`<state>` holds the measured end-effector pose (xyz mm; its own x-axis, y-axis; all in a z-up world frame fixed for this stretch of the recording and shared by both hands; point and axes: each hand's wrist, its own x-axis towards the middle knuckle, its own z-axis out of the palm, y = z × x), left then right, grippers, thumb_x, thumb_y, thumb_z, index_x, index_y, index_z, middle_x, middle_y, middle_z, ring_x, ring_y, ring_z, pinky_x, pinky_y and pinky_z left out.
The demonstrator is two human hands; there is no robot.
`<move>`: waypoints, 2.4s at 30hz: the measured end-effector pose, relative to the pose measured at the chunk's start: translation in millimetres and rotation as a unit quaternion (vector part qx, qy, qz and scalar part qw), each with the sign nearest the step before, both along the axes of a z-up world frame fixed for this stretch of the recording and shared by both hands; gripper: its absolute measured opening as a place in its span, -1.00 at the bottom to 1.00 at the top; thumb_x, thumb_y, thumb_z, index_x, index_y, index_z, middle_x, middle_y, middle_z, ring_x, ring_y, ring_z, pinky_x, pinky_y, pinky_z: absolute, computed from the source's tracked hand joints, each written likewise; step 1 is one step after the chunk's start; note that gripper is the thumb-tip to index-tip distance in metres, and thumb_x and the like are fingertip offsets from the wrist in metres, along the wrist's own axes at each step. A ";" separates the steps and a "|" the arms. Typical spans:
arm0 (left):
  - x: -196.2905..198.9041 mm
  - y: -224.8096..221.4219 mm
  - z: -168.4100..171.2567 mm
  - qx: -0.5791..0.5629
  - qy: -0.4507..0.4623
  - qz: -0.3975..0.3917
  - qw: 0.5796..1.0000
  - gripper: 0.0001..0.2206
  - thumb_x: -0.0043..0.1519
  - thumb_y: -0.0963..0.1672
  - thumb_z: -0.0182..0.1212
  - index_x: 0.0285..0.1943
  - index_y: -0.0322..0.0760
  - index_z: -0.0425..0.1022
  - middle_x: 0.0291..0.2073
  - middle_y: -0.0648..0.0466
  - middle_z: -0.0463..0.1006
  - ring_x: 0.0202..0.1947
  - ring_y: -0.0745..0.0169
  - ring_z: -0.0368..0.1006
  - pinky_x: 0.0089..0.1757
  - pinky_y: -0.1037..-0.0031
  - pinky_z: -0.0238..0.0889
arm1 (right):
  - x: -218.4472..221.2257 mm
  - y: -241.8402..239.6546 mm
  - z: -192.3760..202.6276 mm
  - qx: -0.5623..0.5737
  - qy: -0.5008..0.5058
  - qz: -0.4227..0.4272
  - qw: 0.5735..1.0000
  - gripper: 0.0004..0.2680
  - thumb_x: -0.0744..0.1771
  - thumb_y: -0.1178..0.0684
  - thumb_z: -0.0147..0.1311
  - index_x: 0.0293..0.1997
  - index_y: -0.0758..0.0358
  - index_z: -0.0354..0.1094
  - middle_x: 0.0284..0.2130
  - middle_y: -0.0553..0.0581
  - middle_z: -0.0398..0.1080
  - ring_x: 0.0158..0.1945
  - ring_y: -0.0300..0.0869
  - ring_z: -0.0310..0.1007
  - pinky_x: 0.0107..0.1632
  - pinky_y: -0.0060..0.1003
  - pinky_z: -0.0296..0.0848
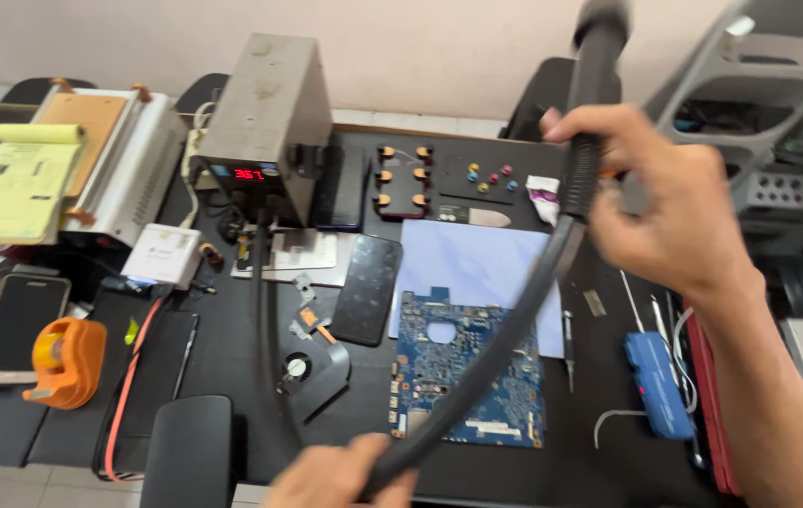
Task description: The person applies a liquid from a tube onto a motherboard, uses a heat gun to warm a specific area, and then wipes the board with a white cloth.
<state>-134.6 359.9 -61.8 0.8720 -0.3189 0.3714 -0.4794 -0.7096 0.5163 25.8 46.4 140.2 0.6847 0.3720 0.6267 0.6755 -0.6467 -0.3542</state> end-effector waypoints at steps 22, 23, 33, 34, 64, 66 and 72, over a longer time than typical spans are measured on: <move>91.2 -103.8 59.6 -0.159 -0.008 -0.110 0.981 -0.46 0.15 -0.19 0.35 0.29 -0.49 0.22 0.10 -0.10 0.43 0.16 -0.11 0.34 0.21 -0.01 -0.03 | -55.2 37.3 -79.2 0.223 0.367 0.035 0.903 -0.86 0.35 0.07 0.18 -0.04 0.23 0.39 -0.69 -0.06 0.18 -0.56 -0.38 0.07 -0.46 -0.35 0.09; 97.0 -107.9 54.6 -0.148 0.005 -0.143 0.979 -0.53 0.16 -0.23 0.33 0.23 -0.44 0.26 0.08 -0.10 0.44 0.16 -0.09 0.36 0.24 -0.06 -0.09 | -60.5 37.8 -77.4 0.209 0.380 0.016 0.901 -0.84 0.34 0.07 0.19 -0.02 0.21 0.39 -0.71 -0.05 0.19 -0.58 -0.36 0.07 -0.48 -0.35 0.08; 150.9 -120.6 70.5 -0.404 0.137 -0.122 0.896 -0.85 0.39 -0.26 0.10 0.05 -0.34 0.26 -0.22 0.06 0.39 -0.22 0.34 0.35 -0.17 0.49 0.33 | -40.0 -58.3 -142.8 0.144 0.165 -0.266 0.939 -0.80 0.39 0.11 0.13 0.12 0.29 0.35 -0.16 0.23 0.46 -0.19 -0.10 0.55 -0.13 -0.25 0.51; 154.5 -115.4 74.3 -0.436 0.157 -0.124 0.877 -0.84 0.38 -0.26 0.10 0.06 -0.33 0.23 -0.22 0.07 0.40 -0.22 0.37 0.38 -0.17 0.50 0.36 | -43.6 -68.0 -159.1 0.116 0.180 -0.315 0.925 -0.81 0.39 0.11 0.11 0.10 0.30 0.38 -0.05 0.31 0.42 -0.15 -0.04 0.54 -0.12 -0.21 0.51; 162.8 -62.2 82.8 -0.513 0.120 -0.114 0.842 -0.84 0.48 -0.28 0.08 0.15 -0.33 0.21 -0.17 0.07 0.39 -0.15 0.32 0.50 0.03 0.41 0.42 | -50.7 -39.5 -236.0 0.224 0.294 -0.181 0.911 -0.69 0.32 0.18 0.22 0.09 0.37 0.14 -0.17 0.09 0.52 -0.25 -0.32 0.47 -0.18 -0.41 0.41; 162.5 -55.2 87.6 -0.517 0.112 -0.110 0.842 -0.82 0.49 -0.28 0.07 0.17 -0.31 0.20 -0.17 0.06 0.40 -0.15 0.31 0.52 0.05 0.40 0.43 | -46.0 -41.7 -242.8 0.268 0.324 -0.141 0.896 -0.76 0.34 0.19 0.21 0.08 0.38 0.31 -0.15 0.08 0.50 -0.19 -0.34 0.41 -0.12 -0.43 0.37; 167.3 -41.7 93.9 -0.532 0.106 -0.103 0.834 -0.84 0.51 -0.28 0.08 0.15 -0.33 0.19 -0.19 0.03 0.45 -0.15 0.27 0.52 0.05 0.37 0.44 | -29.9 -43.8 -264.4 0.416 0.400 -0.004 0.817 -0.77 0.37 0.21 0.11 0.15 0.44 0.34 -0.12 0.01 0.44 -0.05 -0.39 0.40 0.06 -0.49 0.39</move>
<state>32.6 318.2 32.2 0.9214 -0.0571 0.3844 -0.3529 0.2910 0.8893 -4.0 2.6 -124.2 0.9992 0.0381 0.0114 0.0099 0.0395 -0.9992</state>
